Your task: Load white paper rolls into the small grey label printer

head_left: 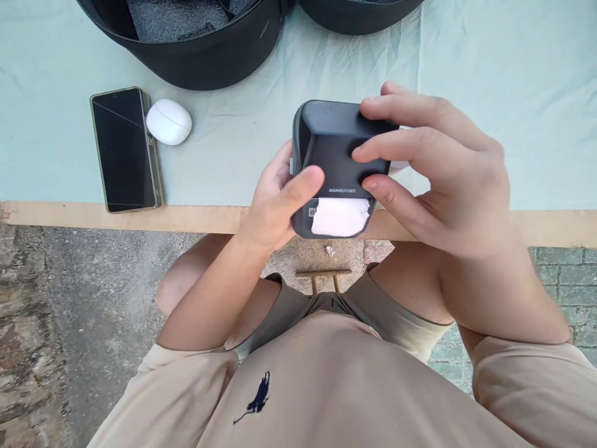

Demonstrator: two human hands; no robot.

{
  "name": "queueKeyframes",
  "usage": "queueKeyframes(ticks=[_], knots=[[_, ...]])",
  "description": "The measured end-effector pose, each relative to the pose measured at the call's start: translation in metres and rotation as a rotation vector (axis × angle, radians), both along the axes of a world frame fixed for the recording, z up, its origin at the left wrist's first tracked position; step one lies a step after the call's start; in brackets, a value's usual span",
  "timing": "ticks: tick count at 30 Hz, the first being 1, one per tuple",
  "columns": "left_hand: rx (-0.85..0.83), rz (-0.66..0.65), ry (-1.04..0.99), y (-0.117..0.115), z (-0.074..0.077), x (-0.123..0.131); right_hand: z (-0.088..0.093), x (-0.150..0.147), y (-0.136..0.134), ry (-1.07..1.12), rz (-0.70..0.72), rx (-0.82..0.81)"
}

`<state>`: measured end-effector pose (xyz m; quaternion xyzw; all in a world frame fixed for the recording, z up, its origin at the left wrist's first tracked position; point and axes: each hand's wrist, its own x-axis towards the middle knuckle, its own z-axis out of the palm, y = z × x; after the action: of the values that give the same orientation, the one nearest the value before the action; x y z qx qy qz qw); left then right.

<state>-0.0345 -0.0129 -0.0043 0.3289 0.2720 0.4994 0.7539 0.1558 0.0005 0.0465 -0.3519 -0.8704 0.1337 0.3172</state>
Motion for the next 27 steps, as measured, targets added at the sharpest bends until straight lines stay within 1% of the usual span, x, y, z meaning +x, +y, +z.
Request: queueKeyframes(ticks=[2, 4, 9, 11, 13, 16, 20, 24, 27], knots=[[-0.019, -0.026, -0.052, 0.002, -0.001, -0.001, -0.005, 0.0, 0.003, 0.04, -0.006, 0.061], [-0.052, -0.014, -0.064, 0.004, -0.002, -0.002, -0.007, 0.0, 0.005, 0.058, -0.032, 0.088], [-0.137, 0.13, 0.03, 0.002, 0.002, 0.0, -0.004, -0.001, 0.003, 0.038, -0.048, 0.078], [-0.103, 0.132, 0.054, 0.001, 0.002, 0.001, -0.001, -0.001, 0.002, 0.011, -0.052, 0.06], [-0.04, 0.107, 0.06, 0.002, 0.0, 0.001, 0.0, -0.001, 0.001, -0.02, -0.057, 0.041], [0.003, 0.092, 0.034, 0.004, -0.004, 0.0, 0.001, -0.001, 0.0, -0.034, -0.04, 0.04], [-0.043, 0.115, -0.001, 0.004, -0.004, 0.001, 0.003, -0.001, -0.001, -0.018, -0.026, 0.046], [-0.092, 0.113, 0.014, 0.004, 0.001, 0.001, 0.004, -0.002, -0.002, 0.054, -0.075, 0.039], [-0.131, 0.089, -0.041, 0.004, 0.002, 0.001, 0.006, -0.004, -0.002, 0.051, -0.088, 0.008]])
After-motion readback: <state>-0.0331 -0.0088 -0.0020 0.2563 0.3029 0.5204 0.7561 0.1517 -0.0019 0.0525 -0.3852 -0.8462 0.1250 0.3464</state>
